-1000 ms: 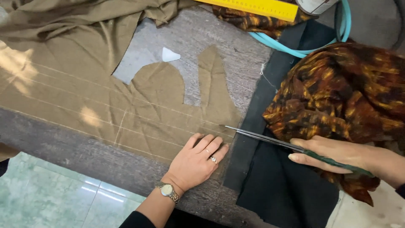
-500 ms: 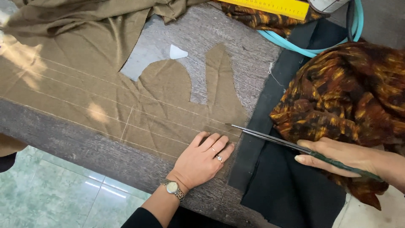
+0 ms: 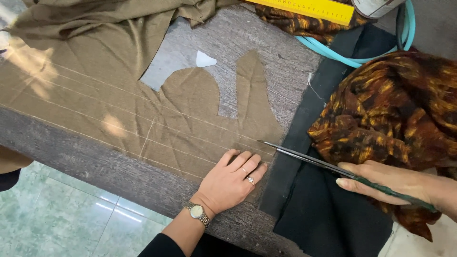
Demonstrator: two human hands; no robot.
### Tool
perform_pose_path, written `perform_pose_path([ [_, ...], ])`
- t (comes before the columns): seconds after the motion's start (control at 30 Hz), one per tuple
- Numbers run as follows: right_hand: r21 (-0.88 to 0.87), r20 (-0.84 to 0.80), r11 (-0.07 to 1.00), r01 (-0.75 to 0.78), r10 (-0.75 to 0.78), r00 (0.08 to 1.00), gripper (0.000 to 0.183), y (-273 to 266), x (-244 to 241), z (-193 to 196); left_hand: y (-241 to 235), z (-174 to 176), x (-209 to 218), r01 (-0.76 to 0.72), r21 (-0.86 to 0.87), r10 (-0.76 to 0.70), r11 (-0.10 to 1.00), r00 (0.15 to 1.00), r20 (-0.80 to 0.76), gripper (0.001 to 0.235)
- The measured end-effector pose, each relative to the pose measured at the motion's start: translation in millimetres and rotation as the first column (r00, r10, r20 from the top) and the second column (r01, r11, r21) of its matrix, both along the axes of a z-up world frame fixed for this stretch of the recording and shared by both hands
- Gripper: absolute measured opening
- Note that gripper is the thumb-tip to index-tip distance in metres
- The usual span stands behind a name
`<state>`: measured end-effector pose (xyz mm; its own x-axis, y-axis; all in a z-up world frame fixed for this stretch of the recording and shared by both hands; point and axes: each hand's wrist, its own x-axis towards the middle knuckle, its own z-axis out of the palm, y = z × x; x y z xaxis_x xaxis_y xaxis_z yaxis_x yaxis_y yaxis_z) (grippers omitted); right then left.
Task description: Cutting out pattern pieces from fabric using scissors, a ruler, and chalk on a cutting table.
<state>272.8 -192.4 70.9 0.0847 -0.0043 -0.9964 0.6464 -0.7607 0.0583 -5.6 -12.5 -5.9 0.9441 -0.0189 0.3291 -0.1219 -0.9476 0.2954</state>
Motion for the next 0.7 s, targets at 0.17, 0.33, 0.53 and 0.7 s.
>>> perform_pose_path([
  [0.17,-0.016,0.007,0.997,0.079,-0.079,0.997,0.079,6,-5,5,0,0,0,-0.002,0.014,0.002,1.0,1.0,-0.006,0.031],
  [0.33,-0.005,-0.001,1.0,-0.011,0.011,1.0,0.082,-1,-3,-4,0,-2,0,0.002,0.008,-0.002,1.0,1.0,-0.021,0.037],
  [0.53,0.183,0.053,0.977,-0.112,0.104,0.993,0.075,-6,-3,-8,0,-1,-1,-0.007,0.01,0.006,1.0,1.0,0.003,0.03],
  [0.7,-0.024,-0.006,0.999,-0.027,0.026,1.0,0.077,10,-8,9,0,-1,0,0.002,-0.006,-0.002,1.0,1.0,0.007,0.028],
])
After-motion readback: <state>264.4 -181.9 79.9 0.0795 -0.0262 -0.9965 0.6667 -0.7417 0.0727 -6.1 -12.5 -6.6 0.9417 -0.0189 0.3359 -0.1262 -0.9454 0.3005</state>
